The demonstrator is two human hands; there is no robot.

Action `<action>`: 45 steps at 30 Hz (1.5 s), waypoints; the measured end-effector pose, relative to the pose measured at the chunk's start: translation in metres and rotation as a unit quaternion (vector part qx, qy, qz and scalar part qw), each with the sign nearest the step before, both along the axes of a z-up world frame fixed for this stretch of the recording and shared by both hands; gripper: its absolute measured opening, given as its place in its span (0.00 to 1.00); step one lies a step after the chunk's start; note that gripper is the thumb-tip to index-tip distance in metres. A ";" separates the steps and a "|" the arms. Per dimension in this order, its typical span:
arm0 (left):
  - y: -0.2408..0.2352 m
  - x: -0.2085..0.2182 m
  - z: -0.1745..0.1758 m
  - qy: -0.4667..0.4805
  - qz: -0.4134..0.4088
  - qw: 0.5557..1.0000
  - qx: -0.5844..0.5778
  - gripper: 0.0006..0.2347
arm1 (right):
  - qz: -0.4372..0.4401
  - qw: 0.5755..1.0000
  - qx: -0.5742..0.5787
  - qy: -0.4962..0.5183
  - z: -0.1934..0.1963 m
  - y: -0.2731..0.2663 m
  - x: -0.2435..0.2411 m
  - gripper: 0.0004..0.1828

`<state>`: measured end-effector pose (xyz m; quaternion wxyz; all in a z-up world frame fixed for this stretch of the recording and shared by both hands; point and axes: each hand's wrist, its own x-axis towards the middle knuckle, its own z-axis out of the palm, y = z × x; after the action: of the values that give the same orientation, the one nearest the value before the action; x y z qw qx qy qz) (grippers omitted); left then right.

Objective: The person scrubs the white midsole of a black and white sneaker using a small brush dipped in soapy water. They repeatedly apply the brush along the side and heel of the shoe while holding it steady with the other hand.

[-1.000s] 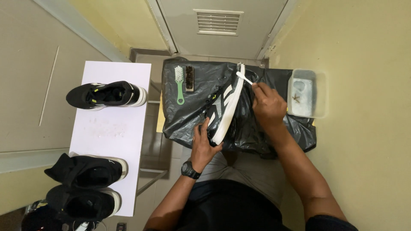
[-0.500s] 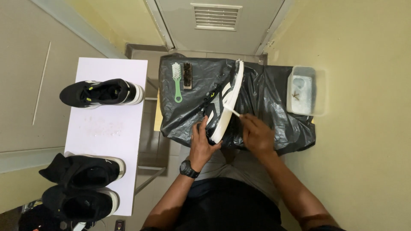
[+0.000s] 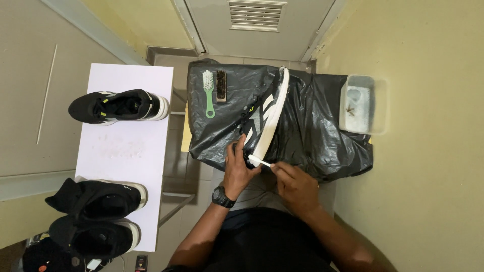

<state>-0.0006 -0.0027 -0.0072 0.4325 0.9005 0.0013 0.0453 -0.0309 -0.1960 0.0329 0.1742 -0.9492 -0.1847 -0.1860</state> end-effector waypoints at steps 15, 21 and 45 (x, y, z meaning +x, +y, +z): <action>0.000 -0.001 0.009 0.028 -0.013 0.999 0.007 0.46 | -0.093 0.985 -0.080 -0.119 -0.016 -0.024 0.104 0.13; -0.004 -0.005 0.029 0.025 -0.011 1.000 0.003 0.44 | -0.148 0.959 -0.131 -0.203 0.000 -0.030 0.150 0.08; -0.012 0.028 0.073 0.052 -0.091 0.981 0.161 0.32 | -0.011 0.996 0.020 -0.081 -0.011 -0.015 0.043 0.11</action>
<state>0.0269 -0.0150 0.0653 0.2832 0.9559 -0.0658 -0.0417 0.0123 -0.2108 0.0219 0.1759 -0.9293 -0.1836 -0.2680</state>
